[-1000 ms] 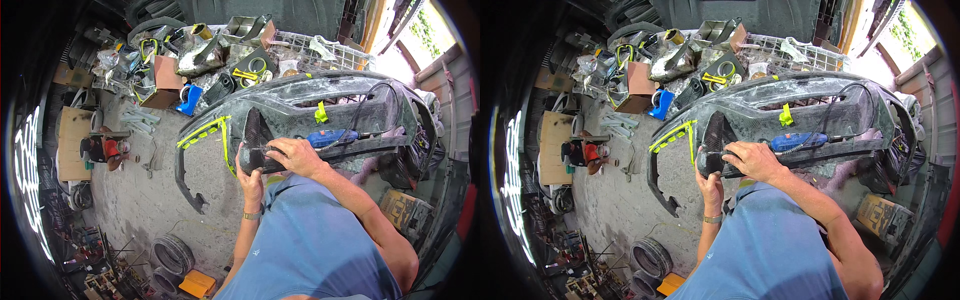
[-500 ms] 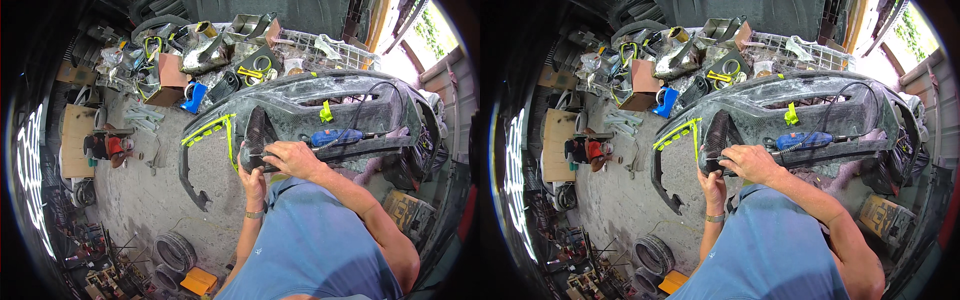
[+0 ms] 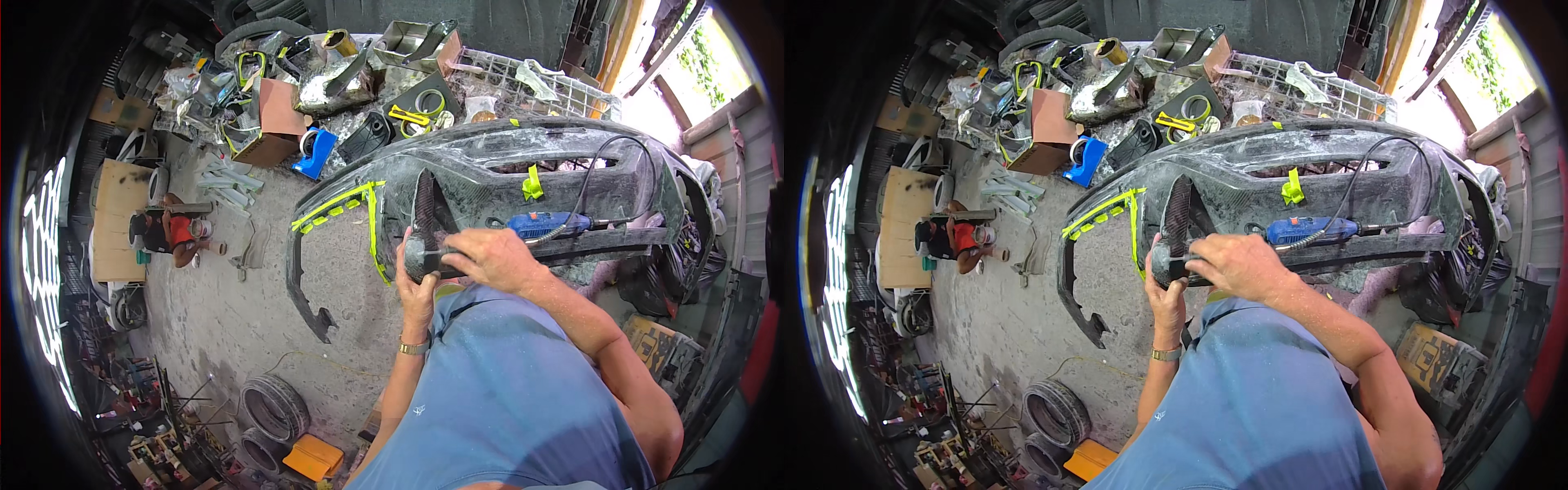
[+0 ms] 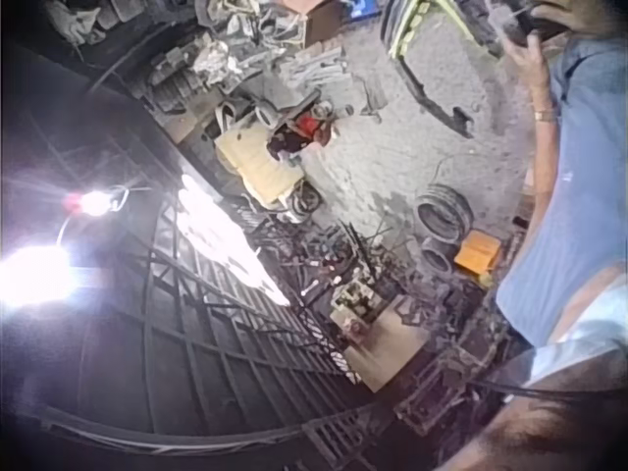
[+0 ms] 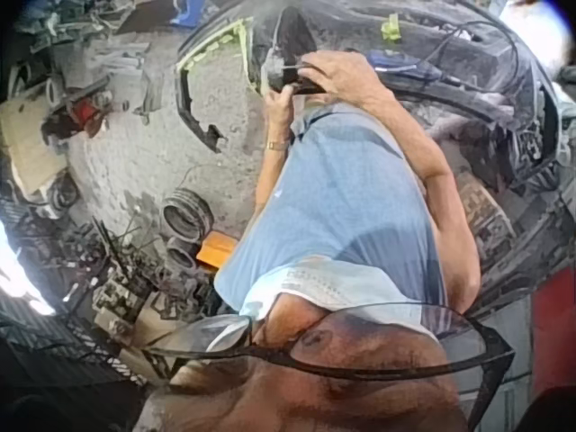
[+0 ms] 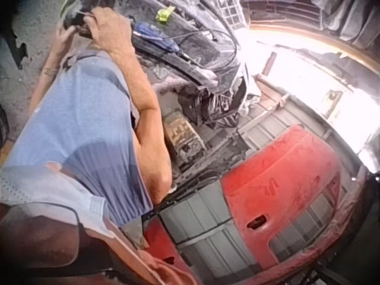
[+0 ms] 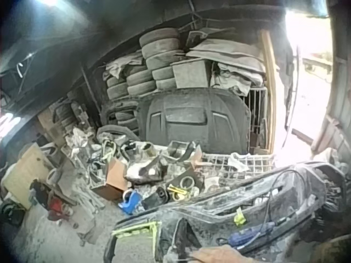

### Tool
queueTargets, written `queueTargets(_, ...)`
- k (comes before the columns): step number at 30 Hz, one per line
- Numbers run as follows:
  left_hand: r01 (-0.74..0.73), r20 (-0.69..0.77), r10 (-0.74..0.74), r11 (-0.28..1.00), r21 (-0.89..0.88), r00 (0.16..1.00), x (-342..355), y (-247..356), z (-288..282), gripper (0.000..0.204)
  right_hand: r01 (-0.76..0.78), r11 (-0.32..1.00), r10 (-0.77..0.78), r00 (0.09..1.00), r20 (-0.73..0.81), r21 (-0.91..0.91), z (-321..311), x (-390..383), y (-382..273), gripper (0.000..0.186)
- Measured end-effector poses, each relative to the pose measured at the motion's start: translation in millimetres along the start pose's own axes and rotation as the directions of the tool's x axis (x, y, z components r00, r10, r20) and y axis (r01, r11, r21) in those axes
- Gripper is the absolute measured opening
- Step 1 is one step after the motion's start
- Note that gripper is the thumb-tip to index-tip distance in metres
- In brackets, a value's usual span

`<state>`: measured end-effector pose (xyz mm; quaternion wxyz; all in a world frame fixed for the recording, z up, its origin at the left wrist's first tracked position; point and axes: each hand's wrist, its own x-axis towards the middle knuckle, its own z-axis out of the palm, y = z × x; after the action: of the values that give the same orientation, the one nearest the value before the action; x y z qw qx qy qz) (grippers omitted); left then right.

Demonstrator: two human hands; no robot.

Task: The recorder uses a rotary tool to trim and sand a carbon fiber component attached to a car bumper.

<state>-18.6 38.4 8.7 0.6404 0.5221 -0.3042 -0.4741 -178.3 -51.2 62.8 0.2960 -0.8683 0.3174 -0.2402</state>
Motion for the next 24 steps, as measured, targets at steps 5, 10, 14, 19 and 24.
queueTargets(5,-0.022,0.032,0.017,0.990,0.141,0.999,0.4,-2.9,-0.1,0.078,-0.061,0.994,0.063,0.998,0.020,-0.095,-11.2,0.0,1.2,0.031)
queueTargets(10,-0.082,0.042,0.074,0.969,0.231,0.996,1.3,-8.9,-1.9,0.079,-0.011,0.995,0.021,0.995,0.099,-0.097,-11.4,-5.7,-1.8,0.029)
queueTargets(14,-0.130,0.054,0.120,0.955,0.265,0.991,0.4,-8.8,-0.3,0.080,-0.012,0.994,0.014,1.000,0.019,-0.105,-8.9,-3.5,2.9,0.028)
queueTargets(19,-0.148,0.047,0.141,0.958,0.244,0.989,0.0,-5.9,3.4,0.080,-0.029,0.996,0.031,0.999,0.023,-0.089,-6.3,-2.7,6.3,0.027)
queueTargets(24,-0.099,0.068,0.086,0.970,0.221,0.994,-1.8,-10.8,-1.6,0.081,-0.022,0.996,0.028,0.997,0.073,-0.084,-5.8,-5.8,5.6,0.029)
